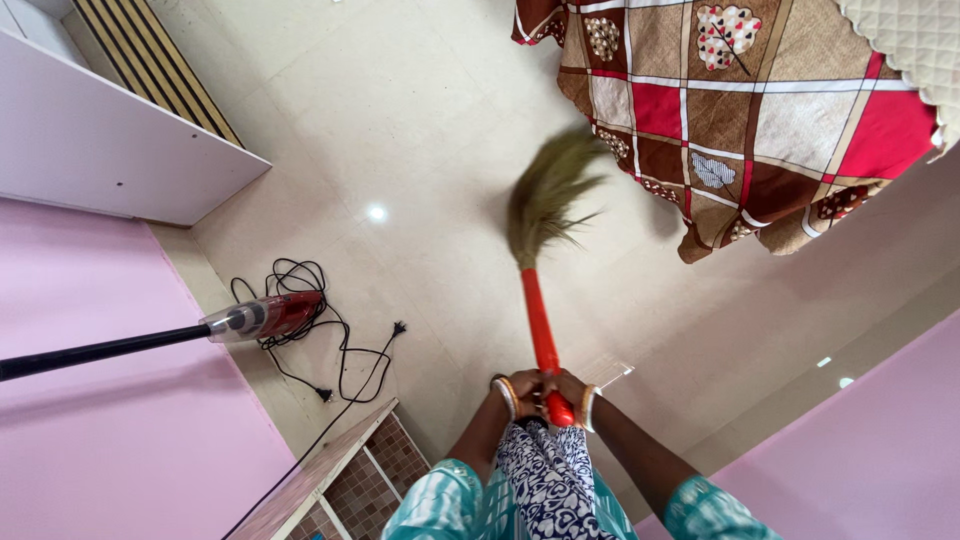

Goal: The person sweeps the floor with a broom, moving dust and debris around a bed and towards a corner, then lifts a vacuum cleaner and organizes its cord near a shelf.

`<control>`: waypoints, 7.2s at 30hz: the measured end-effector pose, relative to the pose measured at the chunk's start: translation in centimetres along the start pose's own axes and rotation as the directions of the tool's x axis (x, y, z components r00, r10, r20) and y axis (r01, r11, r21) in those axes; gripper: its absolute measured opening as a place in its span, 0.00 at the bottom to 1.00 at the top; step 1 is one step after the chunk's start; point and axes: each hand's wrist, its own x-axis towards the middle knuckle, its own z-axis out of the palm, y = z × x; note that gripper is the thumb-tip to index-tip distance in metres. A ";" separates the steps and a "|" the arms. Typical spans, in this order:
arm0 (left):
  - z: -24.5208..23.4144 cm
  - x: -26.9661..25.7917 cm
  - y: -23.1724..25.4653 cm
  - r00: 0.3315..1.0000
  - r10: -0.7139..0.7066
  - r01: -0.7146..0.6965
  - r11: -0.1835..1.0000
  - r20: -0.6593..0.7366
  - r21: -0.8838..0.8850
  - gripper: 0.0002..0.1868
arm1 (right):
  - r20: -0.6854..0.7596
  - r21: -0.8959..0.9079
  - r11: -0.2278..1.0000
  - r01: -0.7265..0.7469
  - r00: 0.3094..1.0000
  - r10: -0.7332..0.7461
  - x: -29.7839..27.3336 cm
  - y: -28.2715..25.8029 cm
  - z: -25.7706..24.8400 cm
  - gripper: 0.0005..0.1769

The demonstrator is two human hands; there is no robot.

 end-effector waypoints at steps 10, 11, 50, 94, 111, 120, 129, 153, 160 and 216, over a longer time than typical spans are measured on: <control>1.5 2.0 22.2 0.891 0.388 -0.431 0.885 -0.236 -0.174 0.09 | 0.337 0.170 0.971 0.167 0.916 -0.216 5.1 -23.4 6.3 0.09; 3.5 2.8 21.9 0.883 0.439 -0.457 0.885 -0.167 -0.093 0.09 | 0.319 0.172 0.952 0.255 0.900 -0.299 2.7 -23.6 5.1 0.12; 37.6 16.8 25.3 0.759 0.631 -0.477 0.375 -0.157 -0.795 0.23 | 0.095 -0.975 0.216 0.045 0.969 0.228 -17.7 -52.1 -6.6 0.14; 22.7 6.8 67.2 0.571 0.797 -0.642 0.288 -0.194 -0.710 0.23 | 0.190 -0.975 -0.144 0.168 0.969 -0.159 -1.3 -79.5 20.7 0.27; 7.9 0.0 55.4 0.674 0.734 -0.506 0.377 -0.083 -0.776 0.22 | 0.198 -0.978 0.104 0.179 0.958 0.208 9.3 -68.1 27.7 0.38; 9.3 -10.0 62.5 0.657 0.664 -0.713 0.395 -0.356 -0.579 0.33 | 0.210 -0.951 0.232 0.205 0.978 -0.002 3.3 -70.3 36.1 0.40; 11.7 -15.9 58.6 0.449 0.428 -0.852 -0.060 -0.784 -0.521 0.31 | 0.211 -0.939 0.337 0.067 0.887 0.411 2.7 -67.7 40.8 0.35; -16.8 -12.4 54.9 0.306 0.242 -0.894 -0.260 -0.921 -0.366 0.14 | 0.086 -0.837 0.462 -0.295 0.761 0.643 26.8 -52.6 53.0 0.06; -4.4 -9.5 52.0 0.305 0.222 -0.812 -0.448 -0.926 -0.375 0.19 | -0.049 -0.954 0.186 -0.235 0.735 0.677 20.6 -56.1 44.1 0.09; -10.3 -15.2 47.8 0.245 0.168 -0.931 -0.233 -0.955 -0.280 0.24 | 0.172 -0.874 0.434 -0.217 0.697 0.696 23.2 -47.4 45.7 0.06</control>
